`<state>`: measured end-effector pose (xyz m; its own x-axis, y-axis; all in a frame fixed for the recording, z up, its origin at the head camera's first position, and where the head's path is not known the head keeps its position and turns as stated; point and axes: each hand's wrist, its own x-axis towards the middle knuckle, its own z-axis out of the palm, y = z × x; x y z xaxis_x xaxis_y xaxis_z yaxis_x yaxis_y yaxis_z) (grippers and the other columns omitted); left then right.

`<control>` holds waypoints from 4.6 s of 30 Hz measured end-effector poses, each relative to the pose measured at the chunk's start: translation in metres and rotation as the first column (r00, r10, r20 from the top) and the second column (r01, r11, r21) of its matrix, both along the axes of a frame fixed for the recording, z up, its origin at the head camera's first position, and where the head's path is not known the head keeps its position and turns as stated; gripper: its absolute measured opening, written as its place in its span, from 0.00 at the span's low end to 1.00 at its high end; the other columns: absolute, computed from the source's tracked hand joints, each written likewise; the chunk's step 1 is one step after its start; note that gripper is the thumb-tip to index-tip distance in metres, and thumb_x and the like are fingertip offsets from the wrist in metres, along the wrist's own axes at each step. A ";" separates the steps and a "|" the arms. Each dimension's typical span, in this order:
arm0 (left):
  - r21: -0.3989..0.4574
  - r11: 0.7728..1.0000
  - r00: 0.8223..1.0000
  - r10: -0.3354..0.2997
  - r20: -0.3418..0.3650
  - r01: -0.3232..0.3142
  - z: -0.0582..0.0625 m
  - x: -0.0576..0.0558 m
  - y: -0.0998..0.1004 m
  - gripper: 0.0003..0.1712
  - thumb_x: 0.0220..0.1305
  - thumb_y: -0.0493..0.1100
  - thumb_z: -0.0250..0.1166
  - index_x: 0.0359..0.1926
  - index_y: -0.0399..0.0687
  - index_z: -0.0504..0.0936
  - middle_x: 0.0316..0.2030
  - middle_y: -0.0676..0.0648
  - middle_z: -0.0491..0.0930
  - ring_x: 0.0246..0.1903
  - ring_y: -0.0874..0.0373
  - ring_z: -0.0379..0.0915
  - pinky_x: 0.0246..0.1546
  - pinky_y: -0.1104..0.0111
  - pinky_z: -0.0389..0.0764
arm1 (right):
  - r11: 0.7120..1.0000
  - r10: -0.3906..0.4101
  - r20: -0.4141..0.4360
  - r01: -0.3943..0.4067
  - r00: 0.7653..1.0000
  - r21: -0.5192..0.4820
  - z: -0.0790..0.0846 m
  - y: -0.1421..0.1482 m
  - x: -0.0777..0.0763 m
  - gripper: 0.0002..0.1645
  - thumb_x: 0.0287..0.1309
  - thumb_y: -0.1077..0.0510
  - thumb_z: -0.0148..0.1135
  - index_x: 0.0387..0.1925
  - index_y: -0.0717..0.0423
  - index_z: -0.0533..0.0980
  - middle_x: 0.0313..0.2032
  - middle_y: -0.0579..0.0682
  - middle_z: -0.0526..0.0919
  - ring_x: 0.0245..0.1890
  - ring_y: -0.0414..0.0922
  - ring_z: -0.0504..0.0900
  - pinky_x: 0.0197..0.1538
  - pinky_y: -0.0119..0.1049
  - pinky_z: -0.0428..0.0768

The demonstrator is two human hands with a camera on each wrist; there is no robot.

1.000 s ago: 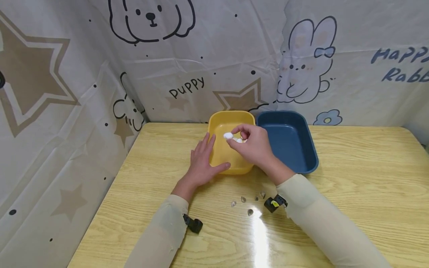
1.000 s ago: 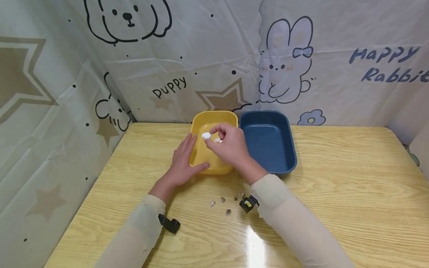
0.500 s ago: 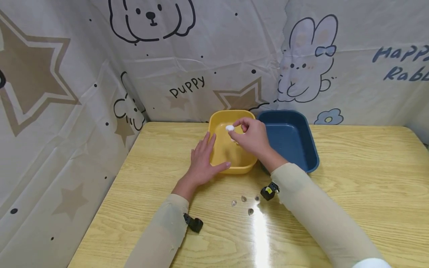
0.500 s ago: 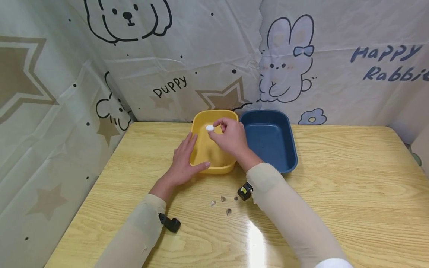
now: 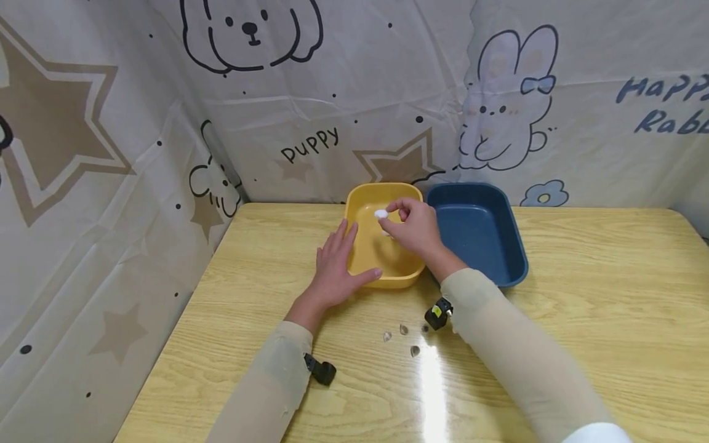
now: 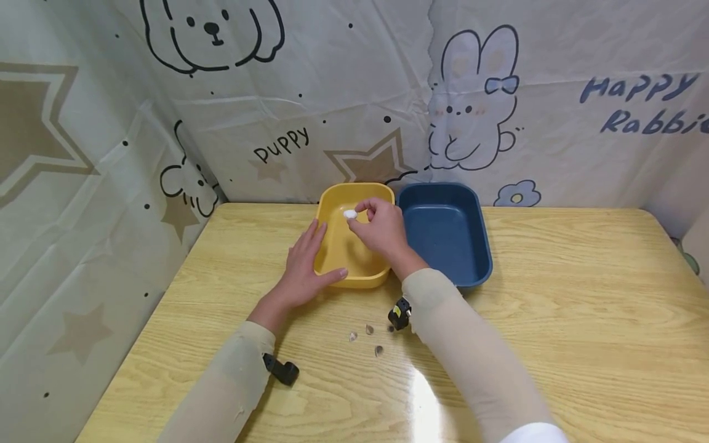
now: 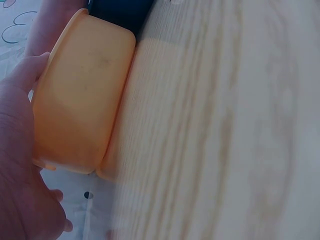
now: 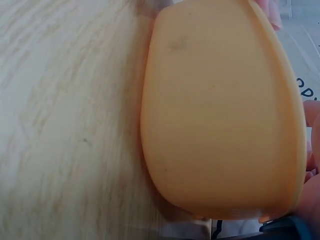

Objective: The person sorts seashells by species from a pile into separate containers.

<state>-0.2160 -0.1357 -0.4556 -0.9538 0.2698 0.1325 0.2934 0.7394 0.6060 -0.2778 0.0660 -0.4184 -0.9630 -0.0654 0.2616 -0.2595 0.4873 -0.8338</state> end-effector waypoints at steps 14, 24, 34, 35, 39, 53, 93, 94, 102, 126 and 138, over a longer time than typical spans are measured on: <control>-0.008 1.000 1.000 -0.011 -0.004 0.011 0.001 0.002 -0.001 0.61 0.58 0.74 0.62 0.81 0.57 0.43 0.79 0.51 0.34 0.75 0.40 0.34 0.66 0.35 0.36 | 0.999 -0.004 0.028 0.003 1.000 0.047 -0.004 -0.001 0.001 0.18 0.55 0.51 0.75 0.42 0.60 0.83 0.24 0.51 0.67 0.25 0.48 0.67 0.29 0.38 0.64; -0.006 1.000 1.000 -0.011 0.000 0.011 0.000 0.001 0.001 0.61 0.57 0.75 0.62 0.81 0.58 0.43 0.79 0.53 0.34 0.75 0.41 0.34 0.66 0.34 0.36 | 1.000 -0.001 0.009 0.001 1.000 -0.014 -0.003 0.002 0.001 0.19 0.58 0.51 0.73 0.42 0.61 0.83 0.23 0.50 0.66 0.24 0.48 0.67 0.29 0.37 0.63; 0.000 1.000 1.000 -0.007 0.012 0.007 0.001 0.002 0.001 0.61 0.57 0.75 0.62 0.81 0.59 0.42 0.79 0.54 0.33 0.75 0.41 0.32 0.66 0.36 0.35 | 0.990 0.033 -0.128 -0.050 0.991 -0.131 0.013 0.011 0.020 0.13 0.58 0.54 0.72 0.39 0.59 0.83 0.22 0.51 0.66 0.20 0.47 0.64 0.25 0.35 0.61; 0.000 1.000 1.000 -0.005 0.011 0.005 0.001 0.002 0.001 0.61 0.57 0.75 0.62 0.81 0.59 0.42 0.79 0.54 0.33 0.75 0.41 0.32 0.67 0.36 0.34 | 0.989 0.046 -0.137 -0.065 0.989 -0.133 0.016 0.012 0.024 0.13 0.58 0.54 0.72 0.39 0.60 0.83 0.22 0.51 0.66 0.20 0.48 0.64 0.25 0.35 0.61; 0.004 1.000 1.000 0.001 0.019 -0.001 0.000 0.002 0.001 0.61 0.57 0.74 0.63 0.81 0.60 0.42 0.79 0.54 0.32 0.76 0.42 0.32 0.67 0.37 0.33 | 0.987 0.087 -0.168 -0.108 0.982 -0.120 0.025 0.017 0.038 0.11 0.57 0.55 0.72 0.38 0.58 0.83 0.22 0.51 0.66 0.19 0.48 0.62 0.24 0.36 0.60; 0.013 1.000 1.000 0.000 0.011 0.000 0.000 0.003 0.000 0.61 0.57 0.73 0.64 0.81 0.57 0.44 0.79 0.53 0.33 0.75 0.41 0.32 0.67 0.37 0.34 | 0.981 0.183 -0.260 -0.192 0.948 -0.008 0.029 0.047 0.085 0.08 0.53 0.58 0.75 0.35 0.52 0.83 0.21 0.46 0.67 0.19 0.43 0.64 0.24 0.35 0.61; 0.023 1.000 0.999 -0.003 0.035 0.002 0.002 0.004 0.001 0.62 0.57 0.72 0.65 0.81 0.59 0.42 0.79 0.54 0.32 0.76 0.44 0.29 0.67 0.37 0.32 | 0.942 0.321 0.060 -0.325 0.945 0.080 -0.052 0.110 0.144 0.11 0.50 0.62 0.77 0.37 0.53 0.84 0.20 0.44 0.69 0.22 0.37 0.67 0.31 0.33 0.68; 0.024 1.000 0.999 -0.003 0.036 0.002 0.002 0.004 0.001 0.61 0.57 0.71 0.65 0.81 0.59 0.41 0.79 0.54 0.32 0.76 0.44 0.29 0.67 0.37 0.32 | 0.940 0.325 0.062 -0.330 0.944 0.088 -0.054 0.110 0.143 0.12 0.49 0.62 0.77 0.37 0.53 0.84 0.21 0.43 0.69 0.22 0.37 0.67 0.31 0.33 0.68; 0.005 1.000 1.000 -0.002 0.028 0.002 0.002 0.003 0.002 0.61 0.57 0.72 0.64 0.81 0.59 0.41 0.79 0.54 0.31 0.76 0.43 0.31 0.66 0.36 0.34 | 0.918 0.368 0.071 -0.374 0.927 0.130 -0.059 0.109 0.140 0.14 0.46 0.64 0.78 0.37 0.52 0.84 0.21 0.41 0.70 0.21 0.35 0.67 0.30 0.33 0.70; 0.002 1.000 1.000 -0.001 0.029 0.001 0.001 0.003 0.001 0.62 0.57 0.71 0.65 0.81 0.58 0.42 0.79 0.53 0.32 0.76 0.42 0.32 0.66 0.36 0.34 | 0.860 0.395 0.037 -0.383 0.918 0.337 -0.058 0.103 0.139 0.11 0.46 0.52 0.79 0.29 0.41 0.81 0.19 0.34 0.66 0.20 0.32 0.65 0.31 0.33 0.68; 0.012 1.000 1.000 0.002 0.028 -0.002 0.000 0.002 0.001 0.61 0.57 0.73 0.64 0.81 0.60 0.42 0.79 0.55 0.32 0.76 0.44 0.32 0.67 0.38 0.33 | 0.826 0.455 0.073 -0.451 0.888 0.338 -0.058 0.106 0.139 0.08 0.54 0.56 0.74 0.33 0.43 0.80 0.20 0.35 0.68 0.20 0.31 0.65 0.30 0.32 0.68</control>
